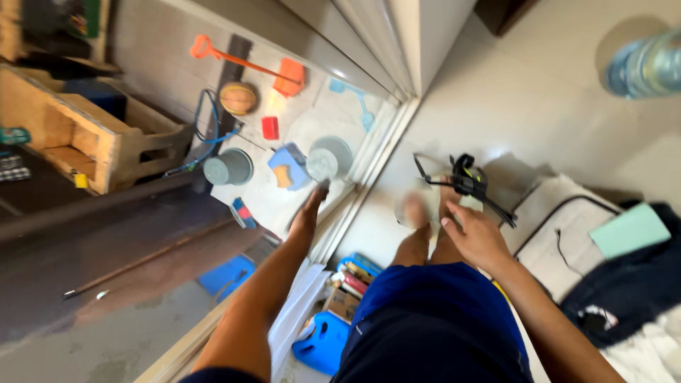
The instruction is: The person cleans the glass surface of a sliding door and a nearby small stool using a grey cloth.
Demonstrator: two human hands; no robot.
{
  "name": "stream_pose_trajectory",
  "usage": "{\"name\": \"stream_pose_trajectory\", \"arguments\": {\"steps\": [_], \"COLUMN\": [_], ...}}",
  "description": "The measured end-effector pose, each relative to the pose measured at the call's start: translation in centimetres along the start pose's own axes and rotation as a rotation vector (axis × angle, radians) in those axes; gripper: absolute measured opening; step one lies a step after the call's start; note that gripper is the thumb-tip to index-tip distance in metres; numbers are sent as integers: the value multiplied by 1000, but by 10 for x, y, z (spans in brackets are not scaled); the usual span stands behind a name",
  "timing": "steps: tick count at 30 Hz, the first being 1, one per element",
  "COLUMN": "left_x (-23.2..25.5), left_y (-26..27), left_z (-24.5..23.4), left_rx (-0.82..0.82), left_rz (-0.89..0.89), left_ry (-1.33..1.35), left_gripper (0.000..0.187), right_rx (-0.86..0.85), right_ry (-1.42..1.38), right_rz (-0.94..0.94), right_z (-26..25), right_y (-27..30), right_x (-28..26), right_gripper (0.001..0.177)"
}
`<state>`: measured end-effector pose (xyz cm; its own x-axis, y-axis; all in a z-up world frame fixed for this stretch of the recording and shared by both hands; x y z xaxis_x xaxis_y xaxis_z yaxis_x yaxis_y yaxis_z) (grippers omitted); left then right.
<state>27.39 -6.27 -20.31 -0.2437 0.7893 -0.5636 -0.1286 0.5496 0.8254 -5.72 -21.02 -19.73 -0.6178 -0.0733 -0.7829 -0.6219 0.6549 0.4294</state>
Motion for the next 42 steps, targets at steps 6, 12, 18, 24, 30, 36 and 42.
{"name": "stream_pose_trajectory", "arguments": {"steps": [6, 12, 18, 24, 30, 36, 42], "left_x": [-73, -212, -100, -201, -348, -296, -284], "left_y": [24, 26, 5, 98, 259, 200, 193], "left_z": [-23, -52, -18, -33, -52, -60, -45], "left_rx": [105, 348, 172, 558, 644, 799, 986], "left_rz": [-258, -853, -611, -1144, -1822, -1527, -1542], "left_ry": [224, 184, 316, 656, 377, 589, 637], "left_gripper": [68, 70, 68, 70, 66, 69, 62], "right_rx": [-145, -70, 15, 13, 65, 268, 201], "right_ry": [122, 175, 215, 200, 172, 63, -46], "right_rz": [-38, -154, -325, -525, -833, -1397, -1652], "right_z": [2, -35, -54, -25, -31, -57, -41], "right_y": [-23, -55, -93, -163, -200, -196, -147], "right_x": [-12, -24, 13, -44, -130, -218, -369], "right_gripper": [51, 55, 54, 52, 49, 48, 61]}}
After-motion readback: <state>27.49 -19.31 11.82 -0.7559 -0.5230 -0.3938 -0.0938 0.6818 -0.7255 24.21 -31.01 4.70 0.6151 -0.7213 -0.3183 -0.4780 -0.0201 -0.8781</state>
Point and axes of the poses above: each hand's wrist, its own y-axis away from the middle knuckle, its own z-axis out of the palm, x = y × z, the point moved 5 cm from there along -y, towards the middle knuckle, and after that the axes turned 8 degrees about -y, right-handed, at the moved point
